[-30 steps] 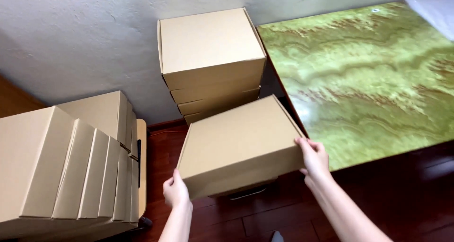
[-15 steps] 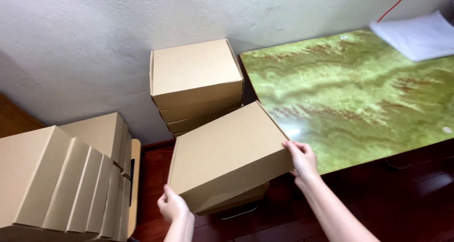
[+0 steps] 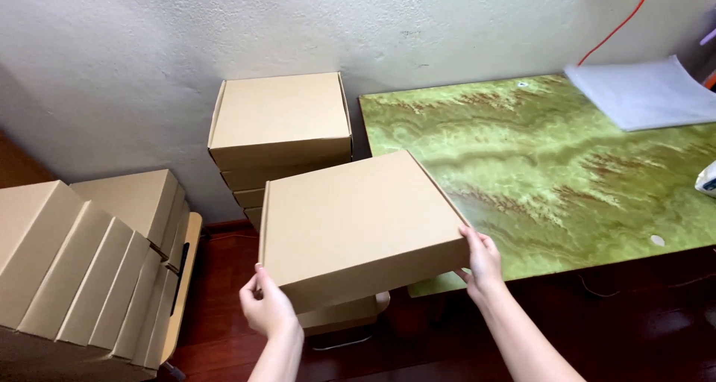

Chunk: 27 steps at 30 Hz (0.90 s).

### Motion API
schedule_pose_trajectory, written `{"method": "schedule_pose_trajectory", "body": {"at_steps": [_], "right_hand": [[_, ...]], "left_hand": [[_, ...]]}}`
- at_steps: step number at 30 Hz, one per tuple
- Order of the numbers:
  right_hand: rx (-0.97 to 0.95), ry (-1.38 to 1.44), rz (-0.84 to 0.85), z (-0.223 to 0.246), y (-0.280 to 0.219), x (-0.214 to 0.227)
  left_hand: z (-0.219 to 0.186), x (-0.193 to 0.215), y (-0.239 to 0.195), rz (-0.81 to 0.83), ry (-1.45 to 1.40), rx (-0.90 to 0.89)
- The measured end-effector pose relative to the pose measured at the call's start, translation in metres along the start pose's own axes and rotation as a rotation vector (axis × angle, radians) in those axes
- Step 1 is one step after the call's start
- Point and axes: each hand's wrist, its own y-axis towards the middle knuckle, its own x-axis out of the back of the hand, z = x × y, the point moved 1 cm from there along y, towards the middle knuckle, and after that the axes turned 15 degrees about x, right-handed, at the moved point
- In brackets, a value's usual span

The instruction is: The person places folded clothes into clear plastic bags, then into cardboard boxes. They close the boxes and stack them. The person also removes clothes from bags and hangs them on a clothing rack.

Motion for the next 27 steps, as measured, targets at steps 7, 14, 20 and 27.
{"method": "schedule_pose_trajectory", "body": {"at_steps": [7,14,20,27], "right_hand": [[0.007,0.061,-0.088,-0.003,0.068,0.125],[0.031,-0.075,-0.199,-0.038,0.125,0.222],[0.147,-0.477,-0.104,-0.023,0.169,0.264],[0.178,-0.659,-0.058,-0.008,0.254,0.250]], "left_hand": [[0.051,-0.071,-0.089,0.261,0.058,0.028],[0.104,-0.134,-0.149,0.475,0.513,-0.025],[0.112,-0.184,-0.168,0.599,0.620,-0.077],[0.104,-0.245,-0.170,0.595,0.802,-0.139]]}}
